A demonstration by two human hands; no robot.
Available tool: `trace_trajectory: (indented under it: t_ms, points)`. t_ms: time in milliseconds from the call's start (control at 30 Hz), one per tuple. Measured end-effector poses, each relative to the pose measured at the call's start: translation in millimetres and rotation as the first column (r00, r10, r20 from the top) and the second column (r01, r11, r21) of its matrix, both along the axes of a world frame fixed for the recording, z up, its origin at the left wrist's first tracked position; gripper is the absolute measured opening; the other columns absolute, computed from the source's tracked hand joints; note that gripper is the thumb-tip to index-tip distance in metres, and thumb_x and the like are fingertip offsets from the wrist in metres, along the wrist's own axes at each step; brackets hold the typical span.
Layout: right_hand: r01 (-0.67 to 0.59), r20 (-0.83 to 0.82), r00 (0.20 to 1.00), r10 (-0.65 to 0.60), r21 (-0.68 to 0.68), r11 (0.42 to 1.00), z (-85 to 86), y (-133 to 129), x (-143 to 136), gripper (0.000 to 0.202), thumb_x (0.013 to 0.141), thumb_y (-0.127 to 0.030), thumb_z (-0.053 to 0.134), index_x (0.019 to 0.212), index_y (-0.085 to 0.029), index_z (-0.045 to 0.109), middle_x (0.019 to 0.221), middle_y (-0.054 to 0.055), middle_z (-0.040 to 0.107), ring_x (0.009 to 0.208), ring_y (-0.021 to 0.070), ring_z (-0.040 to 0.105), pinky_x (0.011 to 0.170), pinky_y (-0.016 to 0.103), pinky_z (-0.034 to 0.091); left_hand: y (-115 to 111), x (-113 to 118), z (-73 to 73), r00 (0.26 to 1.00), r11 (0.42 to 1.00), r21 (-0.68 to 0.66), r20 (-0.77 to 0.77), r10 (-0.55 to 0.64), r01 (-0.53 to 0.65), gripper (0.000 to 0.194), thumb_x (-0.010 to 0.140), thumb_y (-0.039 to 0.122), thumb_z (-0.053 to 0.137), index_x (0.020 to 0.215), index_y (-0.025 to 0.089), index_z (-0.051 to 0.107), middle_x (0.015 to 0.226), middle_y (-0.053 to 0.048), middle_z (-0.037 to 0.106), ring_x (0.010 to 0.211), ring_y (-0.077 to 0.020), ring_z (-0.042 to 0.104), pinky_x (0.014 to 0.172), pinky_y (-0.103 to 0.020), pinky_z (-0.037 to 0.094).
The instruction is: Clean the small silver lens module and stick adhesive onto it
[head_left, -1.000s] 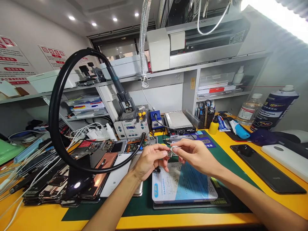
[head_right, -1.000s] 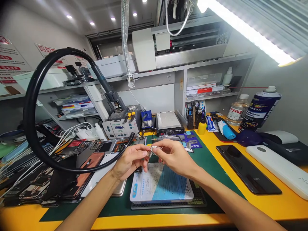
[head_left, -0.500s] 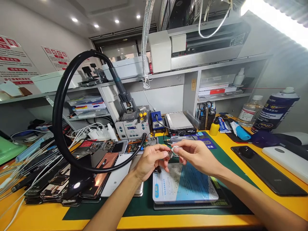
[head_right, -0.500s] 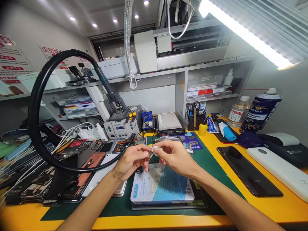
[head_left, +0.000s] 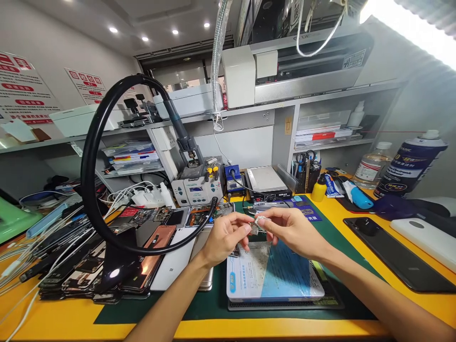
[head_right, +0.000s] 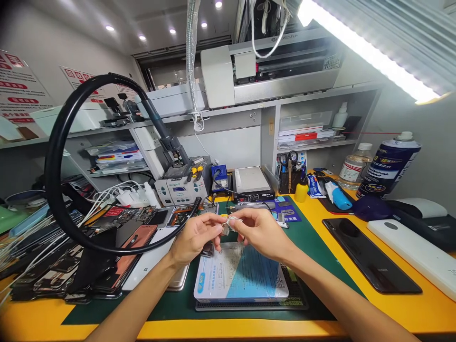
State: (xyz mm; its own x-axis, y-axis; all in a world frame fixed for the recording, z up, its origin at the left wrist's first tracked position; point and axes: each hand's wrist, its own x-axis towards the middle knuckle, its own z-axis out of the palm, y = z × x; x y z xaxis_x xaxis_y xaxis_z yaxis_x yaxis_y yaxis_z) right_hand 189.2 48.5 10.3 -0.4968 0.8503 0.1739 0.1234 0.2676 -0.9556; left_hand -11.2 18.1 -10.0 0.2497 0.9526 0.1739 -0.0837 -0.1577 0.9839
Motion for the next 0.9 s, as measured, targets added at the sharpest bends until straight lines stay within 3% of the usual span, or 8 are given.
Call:
trace_trajectory:
  t_ms: [267,467,700,900]
  points:
    - [-0.003,0.041,0.999,0.005,-0.041,0.999,2.0,2.3,1.2,0.036,0.087,-0.049,0.067,0.093,-0.014,0.072,0.061,0.000,0.063,0.053,0.0124,0.058,0.049,0.023,0.050,-4.2,4.6,-2.2,0.970,0.967,0.230,-0.187,0.152,-0.107,0.028,0.088,0.026,0.063,0.113,0.014,0.064,0.079,-0.001,0.062,0.059,-0.0102,0.059,0.053,-0.023,0.052]
    - [0.043,0.015,0.999,-0.042,-0.044,0.998,4.7,3.1,2.5,0.035,0.086,-0.048,0.068,0.093,-0.014,0.072,0.060,-0.001,0.062,0.052,0.0120,0.058,0.049,0.023,0.049,-6.1,6.6,-4.6,0.902,0.884,0.432,-0.286,0.323,-0.179,0.016,0.088,0.021,0.063,0.101,0.016,0.070,0.088,-0.006,0.070,0.076,-0.0146,0.064,0.062,-0.023,0.051]
    - [0.025,0.016,1.000,-0.025,-0.049,0.998,0.7,2.3,2.4,0.034,0.086,-0.048,0.068,0.091,-0.014,0.071,0.062,0.000,0.062,0.054,0.0126,0.058,0.051,0.024,0.051,-8.1,6.2,-1.0,0.847,0.783,0.604,-0.332,0.415,-0.146,0.013,0.089,0.017,0.060,0.098,0.018,0.070,0.083,-0.004,0.068,0.071,-0.0145,0.060,0.064,-0.026,0.048]
    - [0.017,0.032,0.999,-0.017,0.001,1.000,-1.4,-1.8,1.0,0.033,0.087,-0.048,0.067,0.094,-0.015,0.072,0.065,0.000,0.064,0.055,0.0128,0.058,0.051,0.024,0.049,-8.5,7.7,0.0,0.823,0.752,0.651,-0.372,0.429,-0.098,0.015,0.090,0.017,0.058,0.100,0.018,0.070,0.082,-0.005,0.067,0.070,-0.0158,0.060,0.068,-0.028,0.048]
